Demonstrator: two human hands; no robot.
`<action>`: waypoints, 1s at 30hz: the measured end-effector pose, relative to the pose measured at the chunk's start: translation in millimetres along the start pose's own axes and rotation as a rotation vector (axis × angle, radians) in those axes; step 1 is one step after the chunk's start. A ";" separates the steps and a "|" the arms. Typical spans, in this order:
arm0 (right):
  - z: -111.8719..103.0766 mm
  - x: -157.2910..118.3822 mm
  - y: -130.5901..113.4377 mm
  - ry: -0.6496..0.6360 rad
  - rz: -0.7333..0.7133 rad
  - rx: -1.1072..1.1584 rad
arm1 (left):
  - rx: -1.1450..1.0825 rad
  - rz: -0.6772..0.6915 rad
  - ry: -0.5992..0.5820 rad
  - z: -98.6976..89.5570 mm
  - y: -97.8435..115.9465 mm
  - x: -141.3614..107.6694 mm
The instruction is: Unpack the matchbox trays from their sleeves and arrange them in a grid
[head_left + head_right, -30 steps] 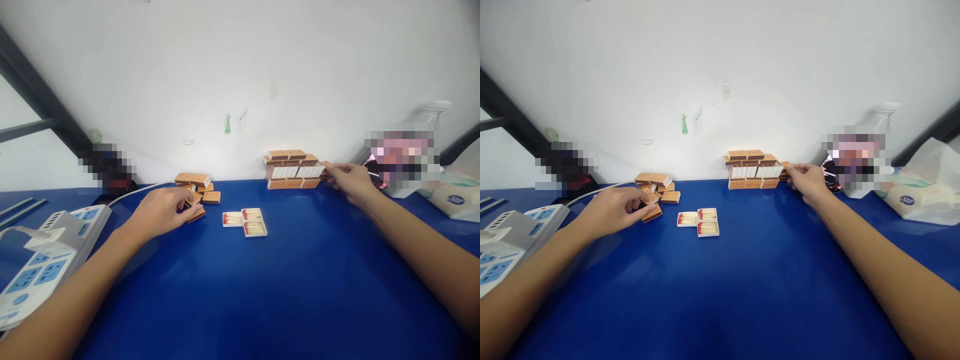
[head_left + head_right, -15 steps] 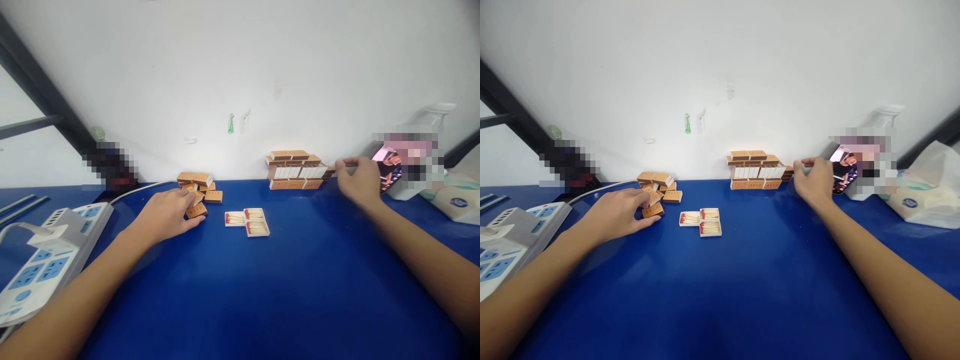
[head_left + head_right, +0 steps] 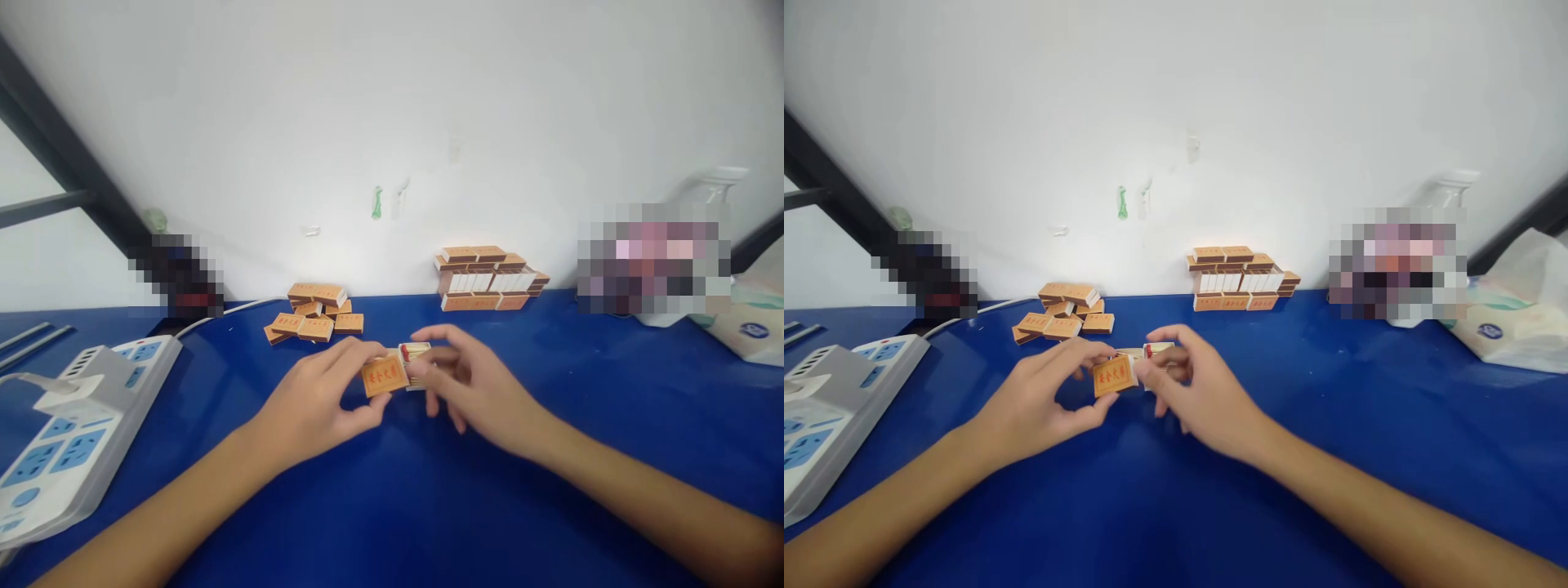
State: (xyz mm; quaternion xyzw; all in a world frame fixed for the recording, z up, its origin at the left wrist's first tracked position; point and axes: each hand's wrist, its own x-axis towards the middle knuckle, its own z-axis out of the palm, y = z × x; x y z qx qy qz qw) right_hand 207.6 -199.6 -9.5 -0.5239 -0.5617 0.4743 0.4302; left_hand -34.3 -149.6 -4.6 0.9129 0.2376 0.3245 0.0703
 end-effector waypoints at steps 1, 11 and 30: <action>11.6 -6.0 0.3 -0.005 0.009 0.042 | -0.010 0.022 0.003 3.5 2.7 -1.5; 11.1 -10.7 2.9 0.034 -0.027 0.050 | -0.050 -0.032 0.086 16.8 3.9 -4.5; 15.0 -15.9 -2.5 0.019 0.033 0.210 | -0.174 -0.164 0.165 17.1 7.8 -2.9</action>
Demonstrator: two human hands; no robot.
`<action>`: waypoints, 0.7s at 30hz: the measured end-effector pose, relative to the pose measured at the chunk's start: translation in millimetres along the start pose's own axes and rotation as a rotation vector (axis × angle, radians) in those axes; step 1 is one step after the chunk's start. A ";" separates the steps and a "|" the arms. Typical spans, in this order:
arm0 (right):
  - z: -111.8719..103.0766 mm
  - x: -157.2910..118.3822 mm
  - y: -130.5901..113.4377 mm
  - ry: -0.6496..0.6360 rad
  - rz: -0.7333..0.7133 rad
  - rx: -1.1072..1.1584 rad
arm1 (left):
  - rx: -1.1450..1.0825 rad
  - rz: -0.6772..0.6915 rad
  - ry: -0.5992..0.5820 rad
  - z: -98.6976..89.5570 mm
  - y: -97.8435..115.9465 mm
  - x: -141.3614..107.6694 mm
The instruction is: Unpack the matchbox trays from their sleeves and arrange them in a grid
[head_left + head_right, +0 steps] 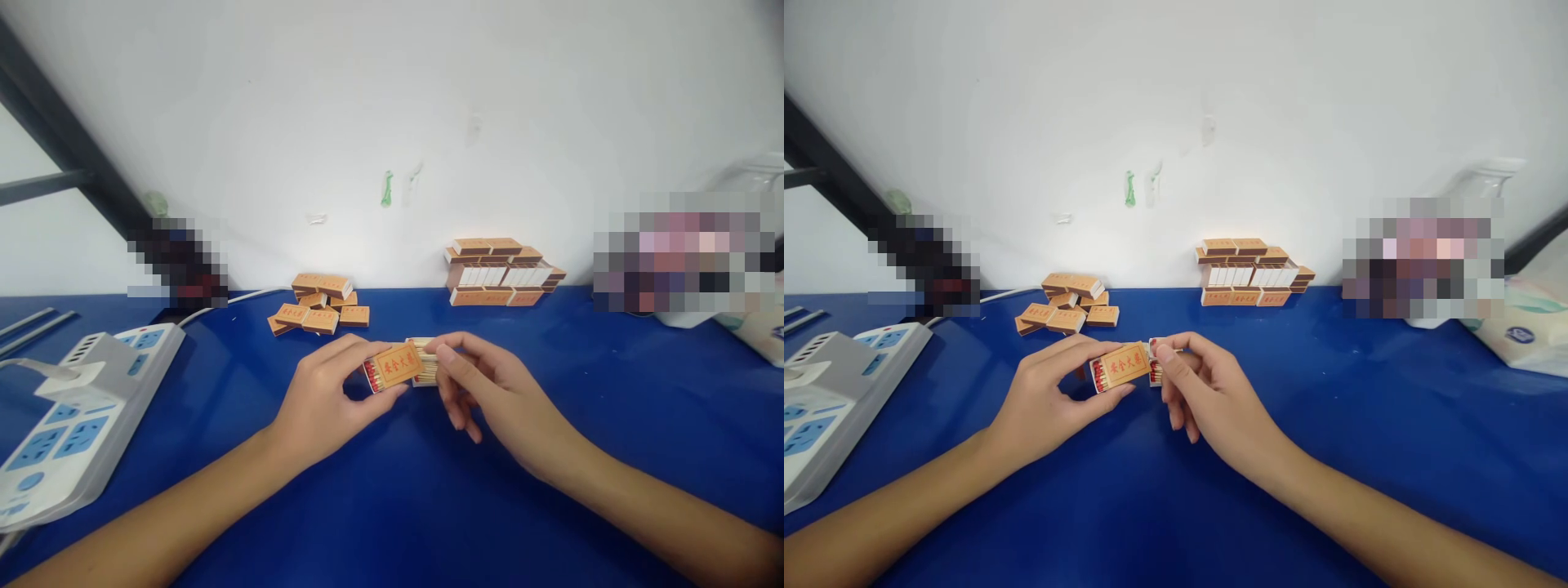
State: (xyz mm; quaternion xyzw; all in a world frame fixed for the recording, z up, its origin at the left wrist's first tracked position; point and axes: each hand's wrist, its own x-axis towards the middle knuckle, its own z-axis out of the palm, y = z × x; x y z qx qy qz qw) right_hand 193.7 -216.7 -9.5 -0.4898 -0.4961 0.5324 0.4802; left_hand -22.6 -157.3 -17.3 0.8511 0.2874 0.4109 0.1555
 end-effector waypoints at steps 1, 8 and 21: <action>0.1 -0.1 0.2 -0.029 0.019 -0.009 | -0.006 0.015 -0.005 0.3 -0.3 -0.6; -0.1 1.0 1.3 -0.040 0.076 -0.101 | 0.016 0.090 -0.023 2.7 -2.0 -4.2; -48.6 30.9 -3.2 0.104 -0.078 -0.243 | 0.145 -0.034 0.043 -3.1 -19.6 3.3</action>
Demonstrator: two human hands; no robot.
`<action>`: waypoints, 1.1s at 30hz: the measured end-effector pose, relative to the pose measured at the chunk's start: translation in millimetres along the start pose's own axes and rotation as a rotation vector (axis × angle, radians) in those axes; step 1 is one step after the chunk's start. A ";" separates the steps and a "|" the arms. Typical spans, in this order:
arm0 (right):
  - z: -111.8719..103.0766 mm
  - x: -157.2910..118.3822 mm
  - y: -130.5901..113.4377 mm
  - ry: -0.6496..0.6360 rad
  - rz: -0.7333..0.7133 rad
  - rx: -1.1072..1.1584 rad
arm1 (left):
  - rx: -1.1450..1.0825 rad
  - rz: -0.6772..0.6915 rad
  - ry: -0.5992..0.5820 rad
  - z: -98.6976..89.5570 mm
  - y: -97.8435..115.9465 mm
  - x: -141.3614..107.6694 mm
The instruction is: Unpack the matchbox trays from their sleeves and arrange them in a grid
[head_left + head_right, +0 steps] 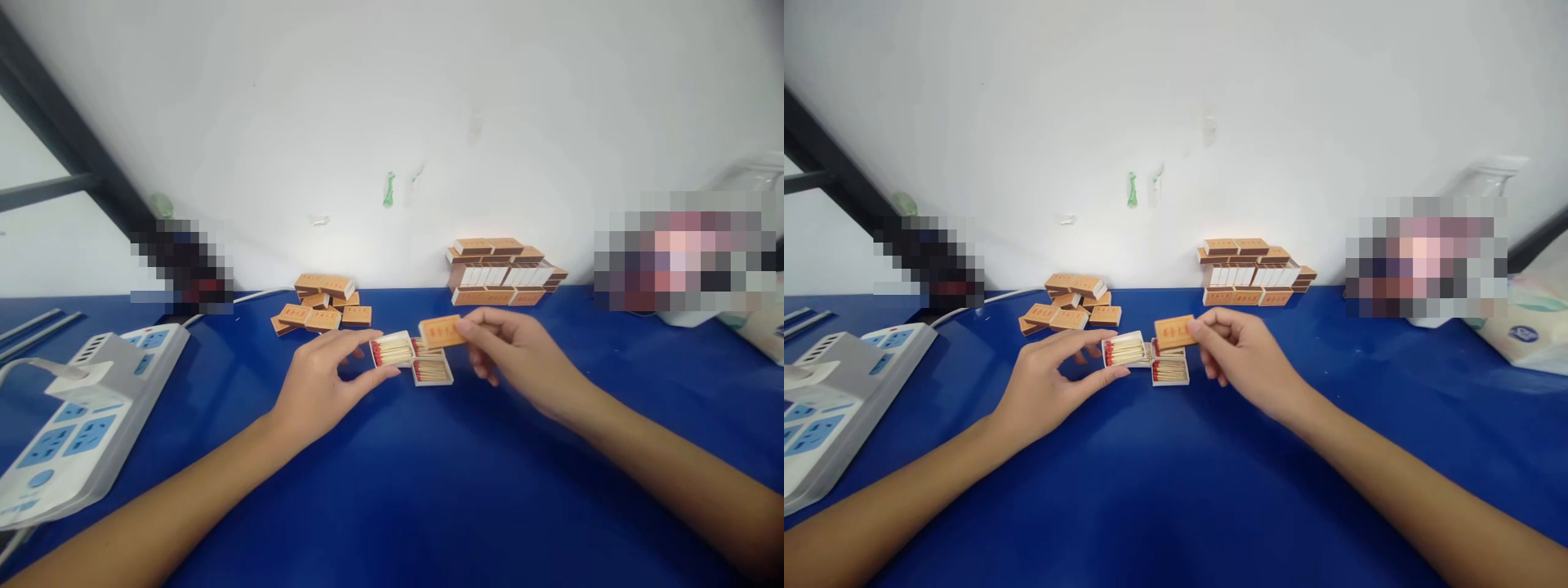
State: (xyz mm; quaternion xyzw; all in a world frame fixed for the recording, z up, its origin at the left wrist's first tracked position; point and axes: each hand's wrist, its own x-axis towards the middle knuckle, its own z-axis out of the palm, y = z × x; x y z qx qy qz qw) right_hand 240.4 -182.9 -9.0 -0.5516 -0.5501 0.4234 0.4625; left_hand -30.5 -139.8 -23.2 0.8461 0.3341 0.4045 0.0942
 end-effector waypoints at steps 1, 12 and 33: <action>-7.1 4.7 1.7 0.042 -0.007 0.001 | 0.012 -0.008 0.005 -1.3 -2.2 1.7; -44.0 33.1 23.7 0.236 0.018 -0.069 | 0.013 0.096 -0.450 -17.2 -4.4 9.5; -170.4 63.4 22.3 0.841 0.018 -0.276 | 0.583 0.243 0.013 -34.5 -24.3 27.3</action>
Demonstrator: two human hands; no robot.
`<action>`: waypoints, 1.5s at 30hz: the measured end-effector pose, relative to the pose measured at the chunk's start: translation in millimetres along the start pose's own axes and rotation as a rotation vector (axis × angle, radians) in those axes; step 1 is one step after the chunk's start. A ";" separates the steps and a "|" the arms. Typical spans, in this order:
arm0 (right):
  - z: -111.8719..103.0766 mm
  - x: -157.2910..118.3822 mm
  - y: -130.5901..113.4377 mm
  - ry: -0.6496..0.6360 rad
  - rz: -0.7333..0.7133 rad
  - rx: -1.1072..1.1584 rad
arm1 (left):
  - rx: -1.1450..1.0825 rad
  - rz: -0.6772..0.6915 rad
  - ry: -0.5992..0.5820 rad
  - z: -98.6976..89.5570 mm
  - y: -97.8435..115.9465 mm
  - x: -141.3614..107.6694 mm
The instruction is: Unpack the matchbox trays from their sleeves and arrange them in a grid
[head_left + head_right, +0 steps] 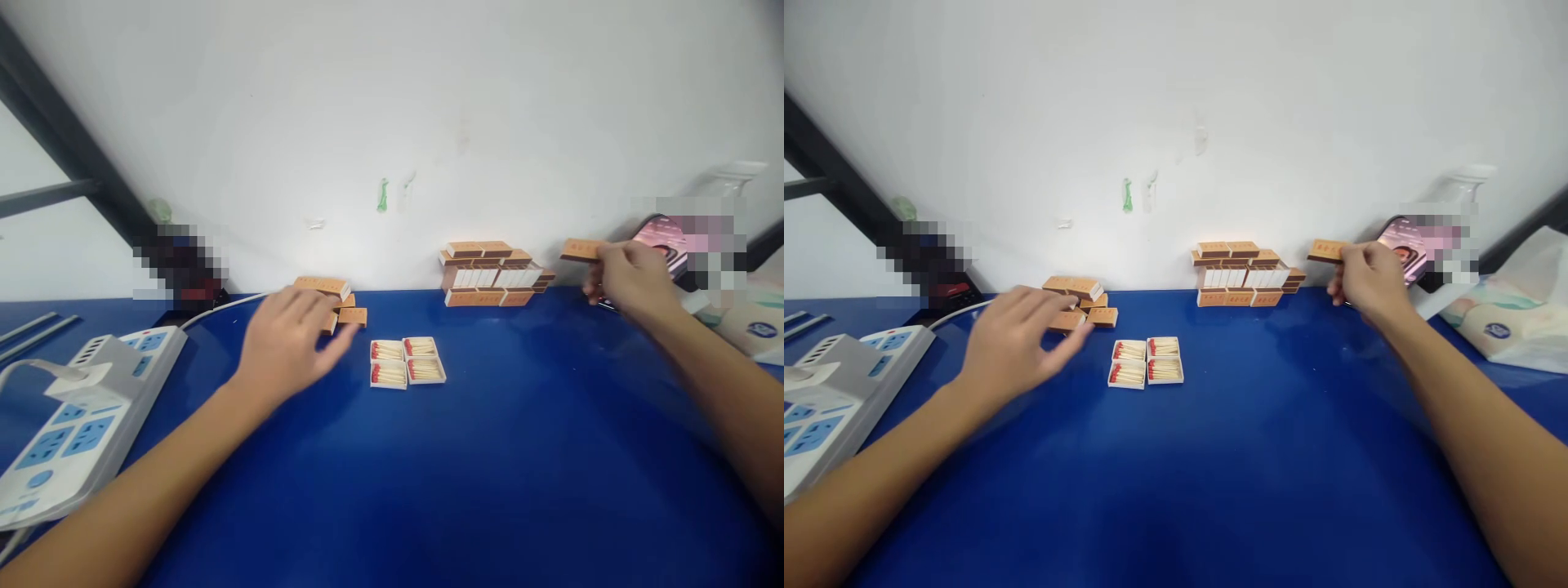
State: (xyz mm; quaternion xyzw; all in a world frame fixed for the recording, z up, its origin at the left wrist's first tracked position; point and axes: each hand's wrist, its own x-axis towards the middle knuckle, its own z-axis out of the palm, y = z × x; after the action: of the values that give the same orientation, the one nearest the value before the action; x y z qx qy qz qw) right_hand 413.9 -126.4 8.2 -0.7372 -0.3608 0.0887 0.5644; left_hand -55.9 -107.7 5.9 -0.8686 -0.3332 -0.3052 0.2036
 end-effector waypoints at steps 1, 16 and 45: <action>0.7 1.9 3.7 -0.045 0.023 -0.018 | 0.063 -0.053 0.007 -1.2 -7.9 1.8; 15.3 -10.0 9.7 -0.202 0.070 -0.075 | 0.018 -0.051 -0.163 22.3 -15.3 -8.0; 12.1 -9.6 24.7 -0.048 -0.358 -0.615 | -0.011 0.020 -0.063 12.6 1.7 -10.6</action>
State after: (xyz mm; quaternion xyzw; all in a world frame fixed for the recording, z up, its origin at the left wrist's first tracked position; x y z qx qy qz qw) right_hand 411.1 -125.7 -20.8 -0.7955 -0.5073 -0.1069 0.3137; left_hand -56.0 -106.6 -10.6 -0.8821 -0.3291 -0.2775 0.1914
